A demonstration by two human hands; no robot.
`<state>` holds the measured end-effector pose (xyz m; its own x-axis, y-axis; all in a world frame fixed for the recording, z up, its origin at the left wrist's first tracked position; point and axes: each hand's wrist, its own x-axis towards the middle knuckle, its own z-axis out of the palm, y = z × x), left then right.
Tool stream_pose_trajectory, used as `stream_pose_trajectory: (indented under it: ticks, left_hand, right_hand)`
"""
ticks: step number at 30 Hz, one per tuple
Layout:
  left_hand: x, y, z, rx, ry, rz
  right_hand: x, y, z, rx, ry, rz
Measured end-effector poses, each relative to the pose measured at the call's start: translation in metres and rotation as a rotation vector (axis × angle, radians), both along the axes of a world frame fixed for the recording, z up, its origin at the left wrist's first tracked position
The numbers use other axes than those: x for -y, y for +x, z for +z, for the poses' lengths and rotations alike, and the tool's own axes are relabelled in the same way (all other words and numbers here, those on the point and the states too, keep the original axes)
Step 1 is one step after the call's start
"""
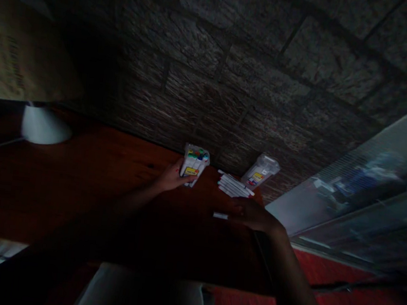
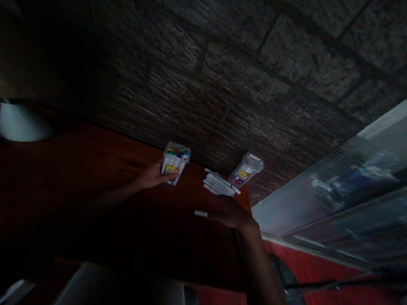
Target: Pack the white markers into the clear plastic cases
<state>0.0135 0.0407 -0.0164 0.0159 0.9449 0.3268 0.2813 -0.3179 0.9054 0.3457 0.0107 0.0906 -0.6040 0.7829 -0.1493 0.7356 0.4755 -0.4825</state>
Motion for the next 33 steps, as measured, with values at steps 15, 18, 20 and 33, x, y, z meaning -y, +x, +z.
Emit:
stream_pose_trajectory:
  ticks: [15, 18, 20, 33]
  left_hand:
    - [0.002, 0.003, 0.003, 0.055, 0.034, -0.005]
    - [0.003, 0.003, 0.002, 0.086, 0.035, 0.01]
    - [0.003, 0.002, -0.001, 0.069, 0.04, -0.001]
    - [0.004, -0.001, -0.001, 0.078, 0.025, -0.028]
  right_hand:
    - [0.003, -0.054, 0.009, -0.278, -0.025, 0.072]
    - [-0.009, -0.088, 0.036, -0.426, 0.015, 0.16]
    - [-0.016, -0.111, 0.054, -0.436, 0.078, 0.251]
    - [-0.013, -0.133, 0.084, -0.272, 0.265, 0.344]
